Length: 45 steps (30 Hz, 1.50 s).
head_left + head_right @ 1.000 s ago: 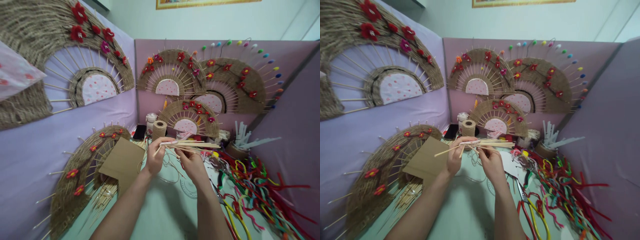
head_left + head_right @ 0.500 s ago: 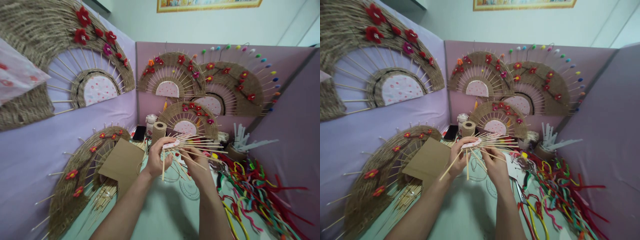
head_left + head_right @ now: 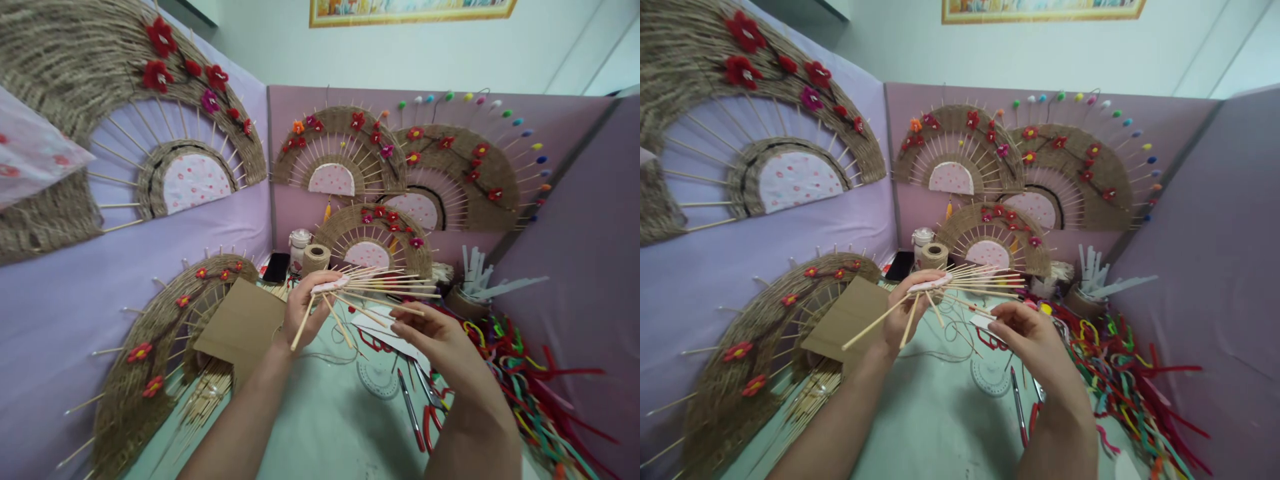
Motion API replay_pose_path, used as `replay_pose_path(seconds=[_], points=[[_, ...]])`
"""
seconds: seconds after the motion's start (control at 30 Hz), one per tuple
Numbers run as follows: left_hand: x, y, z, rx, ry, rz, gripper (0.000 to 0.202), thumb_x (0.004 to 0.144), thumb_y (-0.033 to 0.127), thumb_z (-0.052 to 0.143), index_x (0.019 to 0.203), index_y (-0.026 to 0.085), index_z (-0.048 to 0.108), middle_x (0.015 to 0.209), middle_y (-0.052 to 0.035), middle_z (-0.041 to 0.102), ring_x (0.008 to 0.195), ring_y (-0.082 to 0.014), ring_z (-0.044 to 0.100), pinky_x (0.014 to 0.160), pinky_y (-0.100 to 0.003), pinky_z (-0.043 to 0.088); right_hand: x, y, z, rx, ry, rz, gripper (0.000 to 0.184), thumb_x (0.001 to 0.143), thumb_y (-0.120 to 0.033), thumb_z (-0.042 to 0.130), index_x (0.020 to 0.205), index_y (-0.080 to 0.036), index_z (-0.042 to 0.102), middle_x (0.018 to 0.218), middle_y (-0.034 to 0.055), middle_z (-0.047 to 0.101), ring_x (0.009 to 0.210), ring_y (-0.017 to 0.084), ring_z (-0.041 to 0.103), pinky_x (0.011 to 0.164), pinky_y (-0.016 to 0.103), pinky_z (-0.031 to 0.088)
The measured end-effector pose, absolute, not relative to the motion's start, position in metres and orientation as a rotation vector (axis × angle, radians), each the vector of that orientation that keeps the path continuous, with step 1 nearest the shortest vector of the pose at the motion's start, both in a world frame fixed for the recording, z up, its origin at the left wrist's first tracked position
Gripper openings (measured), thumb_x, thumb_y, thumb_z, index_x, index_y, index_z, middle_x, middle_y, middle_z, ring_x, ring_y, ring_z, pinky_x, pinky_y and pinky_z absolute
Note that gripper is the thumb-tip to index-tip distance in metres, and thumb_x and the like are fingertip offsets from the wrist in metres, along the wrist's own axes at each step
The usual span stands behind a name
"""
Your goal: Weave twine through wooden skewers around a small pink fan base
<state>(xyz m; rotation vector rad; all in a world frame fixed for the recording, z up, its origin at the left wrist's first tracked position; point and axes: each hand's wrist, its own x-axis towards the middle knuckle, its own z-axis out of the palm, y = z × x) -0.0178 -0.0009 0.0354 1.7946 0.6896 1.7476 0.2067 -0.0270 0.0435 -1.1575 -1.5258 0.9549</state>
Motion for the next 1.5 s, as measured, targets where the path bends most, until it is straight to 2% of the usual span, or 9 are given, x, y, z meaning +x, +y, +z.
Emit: replay_pose_path(seconds=[0.1,0.23,0.37,0.53,0.7,0.9,1.07,1.3,1.5], points=[[-0.016,0.001,0.034,1.873,0.616,1.769,0.023,0.084,0.029,0.057,0.103,0.02,0.065,0.109,-0.0108,0.065,0.104,-0.0229,0.059,0.094,-0.04,0.044,0.217,-0.042,0.05,-1.184,-1.596,0.802,0.022,0.071,-0.038,0.071,0.077,-0.017,0.068,0.075,0.0057,0.065,0.067,0.017,0.058,0.057,0.024,0.048],[-0.014,0.004,0.032,2.021,0.537,1.819,0.025,0.082,0.024,0.058,0.107,0.02,0.063,0.109,-0.0113,0.066,0.104,-0.0234,0.059,0.092,-0.042,0.046,0.215,-0.07,0.064,-1.081,-1.539,0.597,0.012,0.076,-0.031,0.069,0.074,-0.02,0.065,0.074,0.003,0.063,0.066,0.014,0.058,0.055,0.021,0.047],[-0.017,0.002,0.036,2.106,0.54,1.835,0.028,0.081,0.021,0.059,0.108,0.02,0.062,0.111,-0.012,0.065,0.105,-0.0245,0.058,0.093,-0.044,0.045,0.207,-0.092,0.076,-0.988,-1.568,0.45,0.002,0.079,-0.022,0.065,0.081,-0.022,0.066,0.08,0.003,0.064,0.073,0.015,0.059,0.06,0.021,0.048],[-0.023,-0.001,0.043,2.213,0.547,1.84,0.034,0.078,0.018,0.06,0.112,0.018,0.061,0.112,-0.014,0.063,0.108,-0.0266,0.057,0.094,-0.047,0.044,0.197,-0.105,0.082,-0.953,-1.542,0.251,0.014,0.082,-0.012,0.06,0.088,-0.024,0.066,0.084,0.0027,0.063,0.08,0.015,0.057,0.067,0.023,0.047],[-0.024,-0.002,0.045,2.27,0.53,1.852,0.037,0.078,0.016,0.059,0.115,0.02,0.059,0.111,-0.0132,0.063,0.108,-0.0264,0.057,0.094,-0.048,0.044,0.194,-0.107,0.081,-0.946,-1.525,0.162,0.017,0.083,-0.009,0.058,0.089,-0.023,0.065,0.086,0.0026,0.062,0.081,0.015,0.057,0.069,0.024,0.046],[-0.025,0.0,0.043,2.274,0.566,1.852,0.039,0.077,0.013,0.062,0.115,0.02,0.06,0.111,-0.0129,0.064,0.108,-0.0261,0.057,0.094,-0.048,0.044,0.2,-0.108,0.081,-1.017,-1.596,0.076,0.012,0.078,-0.014,0.065,0.087,-0.023,0.064,0.078,0.0006,0.061,0.066,0.012,0.055,0.058,0.023,0.045],[-0.025,0.0,0.043,2.324,0.532,1.818,0.039,0.077,0.014,0.062,0.116,0.021,0.059,0.111,-0.0129,0.064,0.109,-0.0265,0.057,0.094,-0.048,0.044,0.196,-0.108,0.082,-1.075,-1.457,0.081,0.006,0.08,-0.023,0.064,0.086,-0.022,0.066,0.076,0.0021,0.063,0.065,0.014,0.057,0.056,0.024,0.045],[-0.023,-0.003,0.045,2.168,0.535,1.879,0.032,0.08,0.018,0.061,0.111,0.02,0.062,0.111,-0.0125,0.064,0.107,-0.0254,0.058,0.093,-0.046,0.045,0.201,-0.086,0.073,-1.427,-1.235,0.156,0.031,0.075,-0.048,0.065,0.085,-0.019,0.069,0.068,0.0032,0.065,0.052,0.013,0.053,0.047,0.024,0.041],[-0.01,-0.013,0.044,1.891,0.571,1.834,0.024,0.083,0.026,0.058,0.105,0.019,0.064,0.111,-0.0115,0.065,0.106,-0.0241,0.059,0.094,-0.043,0.045,0.194,-0.051,0.063,-1.526,-1.362,0.356,0.035,0.075,-0.049,0.058,0.078,-0.016,0.069,0.067,0.0057,0.068,0.054,0.016,0.056,0.049,0.025,0.041]])
